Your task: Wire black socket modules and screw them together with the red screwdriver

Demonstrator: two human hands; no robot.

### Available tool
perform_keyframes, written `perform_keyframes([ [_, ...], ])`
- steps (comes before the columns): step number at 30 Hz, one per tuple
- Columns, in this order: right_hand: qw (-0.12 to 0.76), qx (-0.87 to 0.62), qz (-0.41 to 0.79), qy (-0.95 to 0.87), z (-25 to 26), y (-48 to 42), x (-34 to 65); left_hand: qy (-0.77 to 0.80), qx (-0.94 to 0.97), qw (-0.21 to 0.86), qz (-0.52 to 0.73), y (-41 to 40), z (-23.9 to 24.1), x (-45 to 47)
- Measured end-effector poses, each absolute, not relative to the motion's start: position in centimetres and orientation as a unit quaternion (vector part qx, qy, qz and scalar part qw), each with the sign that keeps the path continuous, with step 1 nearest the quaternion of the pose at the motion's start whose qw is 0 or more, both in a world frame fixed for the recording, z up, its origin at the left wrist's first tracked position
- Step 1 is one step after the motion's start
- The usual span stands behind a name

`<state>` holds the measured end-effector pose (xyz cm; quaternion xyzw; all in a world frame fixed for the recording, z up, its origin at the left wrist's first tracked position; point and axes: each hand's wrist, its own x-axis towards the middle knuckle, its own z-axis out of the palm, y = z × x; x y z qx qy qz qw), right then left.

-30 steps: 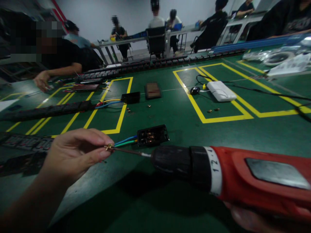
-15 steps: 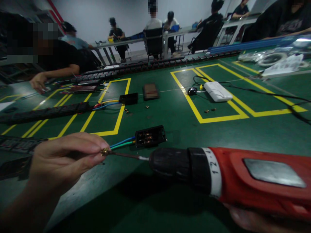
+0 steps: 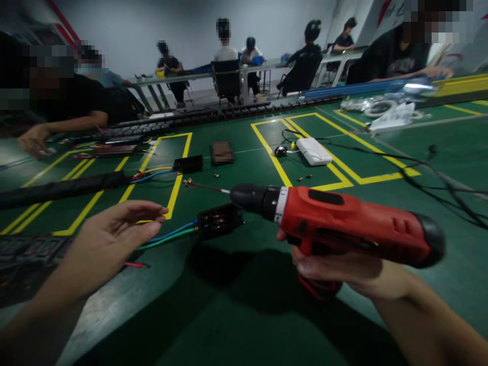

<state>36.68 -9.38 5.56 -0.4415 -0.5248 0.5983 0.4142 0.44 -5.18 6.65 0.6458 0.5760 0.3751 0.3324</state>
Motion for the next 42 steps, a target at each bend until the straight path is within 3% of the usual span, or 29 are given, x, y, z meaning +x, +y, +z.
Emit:
perform_keyframes([
  [5, 0.460, -0.371, 0.677, -0.439, 5.2, -7.6, 36.1, 0.566, 0.729, 0.327, 0.204, -2.7, 3.6, -0.2],
  [9, 0.483, -0.394, 0.710, -0.328, 4.6, -7.0, 35.1, 0.531, 0.752, 0.359, 0.154, -0.6, 1.9, 0.1],
  [13, 0.474, -0.403, 0.711, -0.328, 4.9, -6.1, 33.9, 0.489, 0.743, 0.432, 0.148, 0.3, 1.8, 0.5],
  [17, 0.461, -0.439, 0.690, -0.344, 5.4, -5.4, 32.3, 0.467, 0.757, 0.432, 0.148, -0.1, 2.0, 0.9],
  [35, 0.441, -0.498, 0.651, -0.367, 5.0, -4.4, 29.1, 0.404, 0.857, 0.200, 0.251, -1.3, 0.3, 1.5],
  [42, 0.445, -0.503, 0.632, -0.387, 4.8, -3.3, 28.7, 0.391, 0.869, 0.195, 0.234, -1.1, 0.2, 1.2],
])
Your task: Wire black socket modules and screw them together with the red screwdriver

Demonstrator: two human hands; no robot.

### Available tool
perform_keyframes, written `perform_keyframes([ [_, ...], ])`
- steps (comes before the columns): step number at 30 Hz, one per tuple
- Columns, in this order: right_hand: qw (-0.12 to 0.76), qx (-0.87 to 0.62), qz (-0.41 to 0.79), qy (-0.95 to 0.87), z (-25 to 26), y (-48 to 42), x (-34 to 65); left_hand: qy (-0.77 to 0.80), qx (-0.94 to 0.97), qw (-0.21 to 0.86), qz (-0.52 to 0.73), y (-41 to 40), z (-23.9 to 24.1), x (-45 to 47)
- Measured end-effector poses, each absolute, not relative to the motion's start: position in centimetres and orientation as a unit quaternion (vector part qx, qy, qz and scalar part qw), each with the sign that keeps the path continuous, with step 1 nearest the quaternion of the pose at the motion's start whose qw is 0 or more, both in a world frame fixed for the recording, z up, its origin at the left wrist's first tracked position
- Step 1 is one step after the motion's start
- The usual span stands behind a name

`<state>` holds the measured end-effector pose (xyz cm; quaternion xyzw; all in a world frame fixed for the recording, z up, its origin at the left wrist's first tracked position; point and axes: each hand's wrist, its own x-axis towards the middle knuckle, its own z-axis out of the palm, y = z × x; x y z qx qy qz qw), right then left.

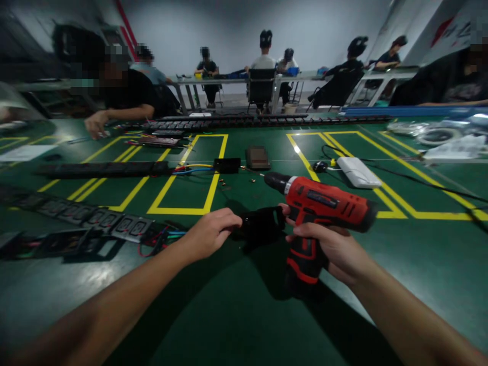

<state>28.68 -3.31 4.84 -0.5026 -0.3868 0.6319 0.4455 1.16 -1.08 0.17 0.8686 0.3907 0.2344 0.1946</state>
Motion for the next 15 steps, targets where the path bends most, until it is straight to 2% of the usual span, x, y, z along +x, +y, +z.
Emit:
perform_keyframes([
  [4, 0.439, -0.542, 0.625, -0.351, 4.9, -2.8, 28.6, 0.375, 0.886, 0.191, 0.195, -1.1, 0.6, 1.1],
  [9, 0.444, -0.567, 0.617, -0.316, 4.5, -2.4, 28.7, 0.391, 0.895, 0.137, 0.166, -0.7, 0.7, 1.3],
  [12, 0.444, -0.574, 0.618, -0.303, 4.3, -2.4, 28.7, 0.407, 0.889, 0.117, 0.174, -0.1, 0.5, 1.4],
  [15, 0.446, -0.565, 0.635, -0.278, 4.4, -2.6, 28.5, 0.421, 0.874, 0.142, 0.197, 0.5, 0.4, 1.3],
])
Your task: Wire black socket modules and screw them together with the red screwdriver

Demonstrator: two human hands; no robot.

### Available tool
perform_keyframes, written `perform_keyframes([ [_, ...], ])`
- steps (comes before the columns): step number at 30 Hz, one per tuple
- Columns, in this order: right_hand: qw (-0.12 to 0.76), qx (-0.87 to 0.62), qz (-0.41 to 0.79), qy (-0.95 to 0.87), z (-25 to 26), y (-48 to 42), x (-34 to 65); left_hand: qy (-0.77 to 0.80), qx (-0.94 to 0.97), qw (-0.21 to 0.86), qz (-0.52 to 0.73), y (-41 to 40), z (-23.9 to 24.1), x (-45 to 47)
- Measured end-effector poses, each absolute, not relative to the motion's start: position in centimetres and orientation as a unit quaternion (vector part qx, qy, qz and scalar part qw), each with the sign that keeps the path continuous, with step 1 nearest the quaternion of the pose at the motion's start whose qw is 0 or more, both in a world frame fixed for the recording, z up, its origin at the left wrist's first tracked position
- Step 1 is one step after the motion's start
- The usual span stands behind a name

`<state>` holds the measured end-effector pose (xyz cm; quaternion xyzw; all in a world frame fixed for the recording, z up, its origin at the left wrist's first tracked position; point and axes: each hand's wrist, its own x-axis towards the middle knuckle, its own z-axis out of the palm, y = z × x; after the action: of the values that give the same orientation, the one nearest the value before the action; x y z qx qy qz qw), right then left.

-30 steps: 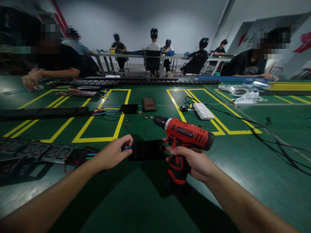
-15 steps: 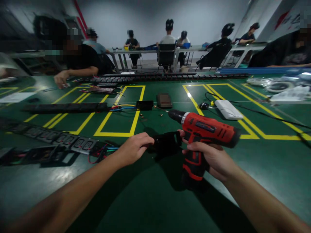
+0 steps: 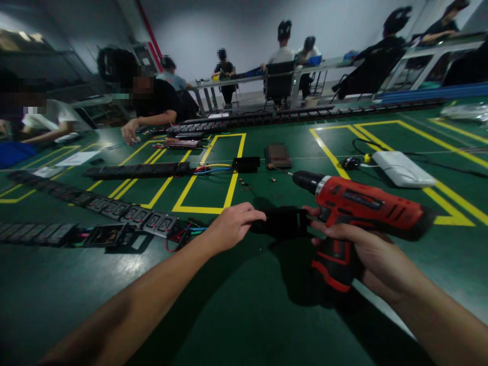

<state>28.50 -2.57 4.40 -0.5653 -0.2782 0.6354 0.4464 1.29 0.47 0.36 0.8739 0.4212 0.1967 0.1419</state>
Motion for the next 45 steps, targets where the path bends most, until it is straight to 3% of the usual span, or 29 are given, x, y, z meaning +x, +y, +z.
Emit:
perform_keyframes([
  [14, 0.469, -0.494, 0.685, -0.259, 3.5, -2.3, 27.5, 0.465, 0.798, 0.255, 0.285, 1.3, -0.1, 1.1],
  [31, 0.461, -0.452, 0.725, -0.240, 1.3, -1.5, 28.0, 0.490, 0.830, 0.135, 0.230, -0.5, -0.5, 1.7],
  [45, 0.434, -0.470, 0.732, -0.235, 2.3, -1.1, 27.7, 0.487, 0.834, 0.150, 0.210, -0.4, -0.6, 1.8],
])
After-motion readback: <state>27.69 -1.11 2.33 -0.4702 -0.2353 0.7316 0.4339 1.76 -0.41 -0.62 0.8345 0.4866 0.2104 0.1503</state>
